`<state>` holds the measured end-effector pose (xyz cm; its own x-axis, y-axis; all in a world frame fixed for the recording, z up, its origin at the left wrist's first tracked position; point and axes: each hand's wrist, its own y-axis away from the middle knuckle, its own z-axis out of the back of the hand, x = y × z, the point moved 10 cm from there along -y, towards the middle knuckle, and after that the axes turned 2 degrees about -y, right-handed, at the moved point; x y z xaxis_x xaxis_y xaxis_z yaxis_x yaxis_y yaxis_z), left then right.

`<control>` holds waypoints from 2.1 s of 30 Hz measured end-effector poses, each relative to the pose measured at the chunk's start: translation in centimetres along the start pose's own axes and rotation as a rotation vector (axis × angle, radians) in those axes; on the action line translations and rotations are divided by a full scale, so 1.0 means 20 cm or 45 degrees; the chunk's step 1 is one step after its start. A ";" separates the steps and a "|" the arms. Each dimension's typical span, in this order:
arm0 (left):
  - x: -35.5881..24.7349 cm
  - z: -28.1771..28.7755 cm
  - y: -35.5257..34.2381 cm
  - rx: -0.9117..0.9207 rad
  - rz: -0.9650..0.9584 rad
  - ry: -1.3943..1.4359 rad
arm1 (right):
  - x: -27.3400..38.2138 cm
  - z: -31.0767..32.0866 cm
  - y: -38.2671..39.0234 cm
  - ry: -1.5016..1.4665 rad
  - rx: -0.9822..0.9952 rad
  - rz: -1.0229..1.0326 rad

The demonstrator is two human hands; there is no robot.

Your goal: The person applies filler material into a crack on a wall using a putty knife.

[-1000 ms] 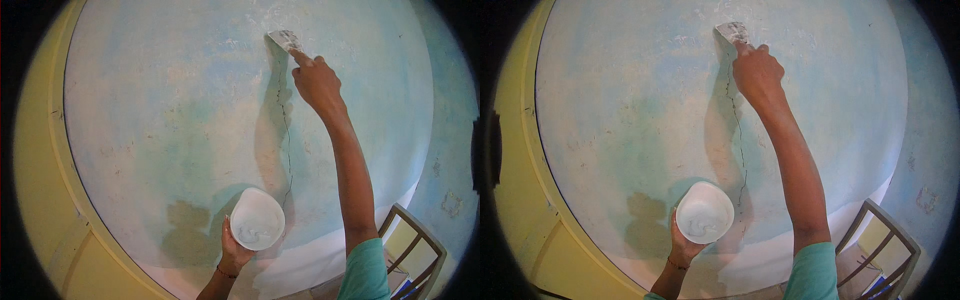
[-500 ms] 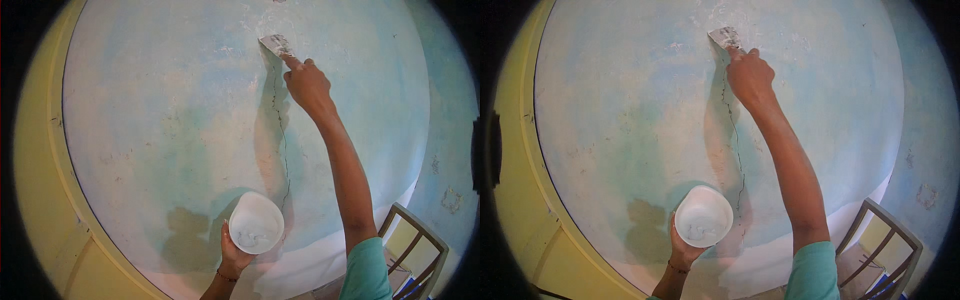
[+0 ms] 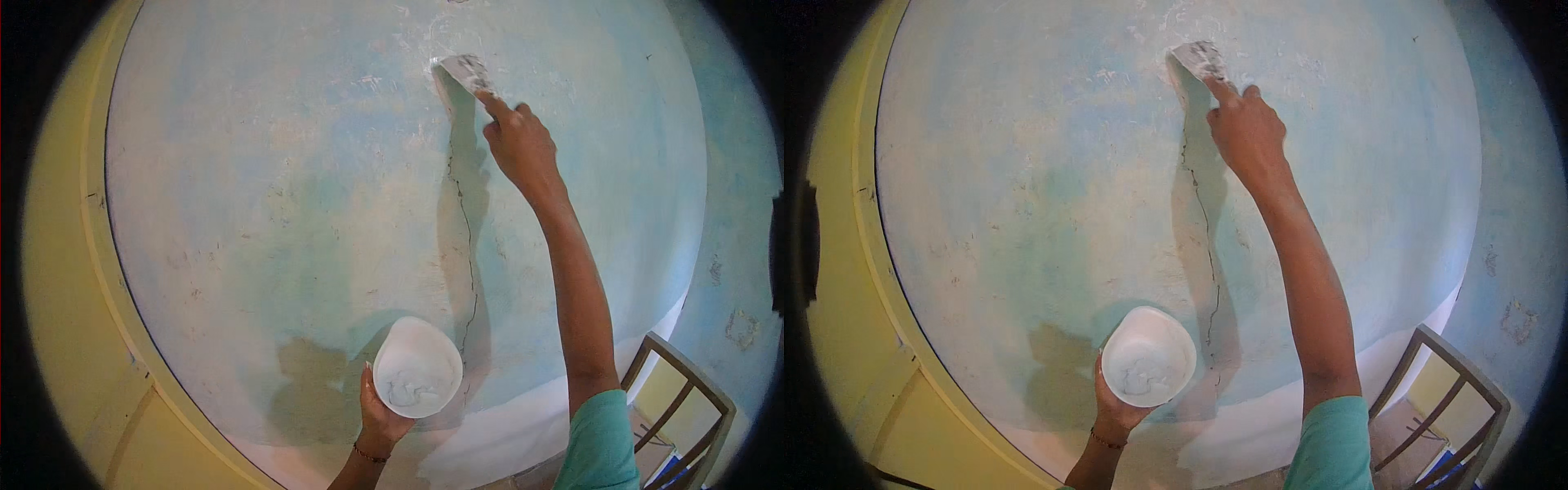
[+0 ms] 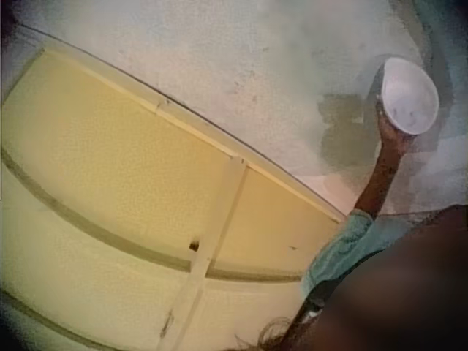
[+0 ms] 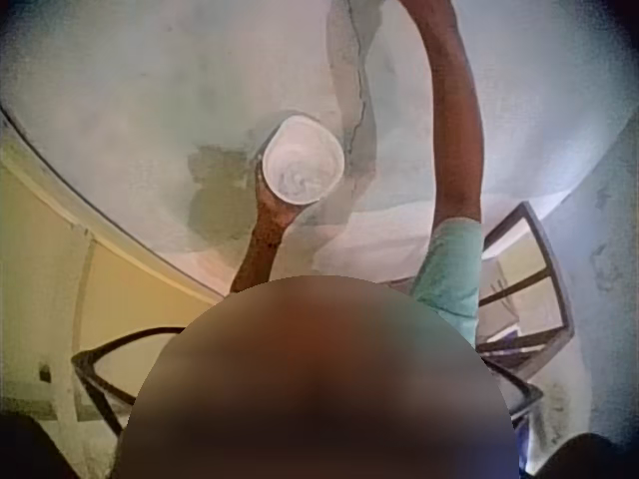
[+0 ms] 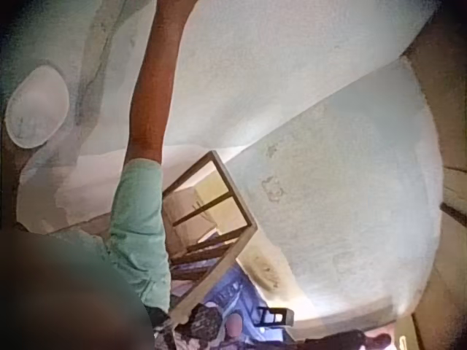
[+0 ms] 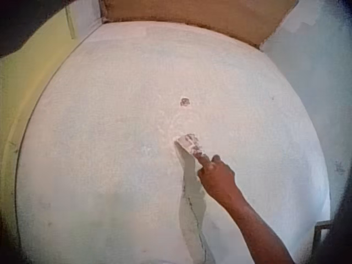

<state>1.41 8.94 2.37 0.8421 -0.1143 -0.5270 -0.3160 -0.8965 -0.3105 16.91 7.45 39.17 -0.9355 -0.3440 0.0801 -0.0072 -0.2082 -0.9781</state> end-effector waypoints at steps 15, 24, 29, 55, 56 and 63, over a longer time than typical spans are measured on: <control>0.04 -0.02 -0.02 0.030 0.018 0.037 | -0.02 0.04 -0.01 0.016 -0.010 0.055; -0.02 -0.13 0.01 0.081 -0.244 -0.359 | 0.02 -0.13 0.18 0.012 0.064 0.188; 0.07 -0.02 -0.05 -0.089 -0.017 0.079 | -0.06 -0.02 0.11 -0.086 -0.007 0.128; 0.11 0.00 -0.07 -0.107 -0.024 0.004 | 0.10 0.05 -0.02 0.165 -0.055 0.354; 0.10 0.01 -0.07 -0.112 -0.032 0.009 | 0.08 0.02 0.03 0.195 0.032 0.318; 0.10 0.00 -0.06 -0.067 -0.032 -0.025 | -0.01 0.10 0.08 0.120 0.111 0.169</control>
<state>3.37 9.77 1.66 0.8406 -0.0834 -0.5351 -0.2709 -0.9203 -0.2821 17.77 5.42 37.89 -0.9552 -0.2872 -0.0711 0.1456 -0.2470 -0.9580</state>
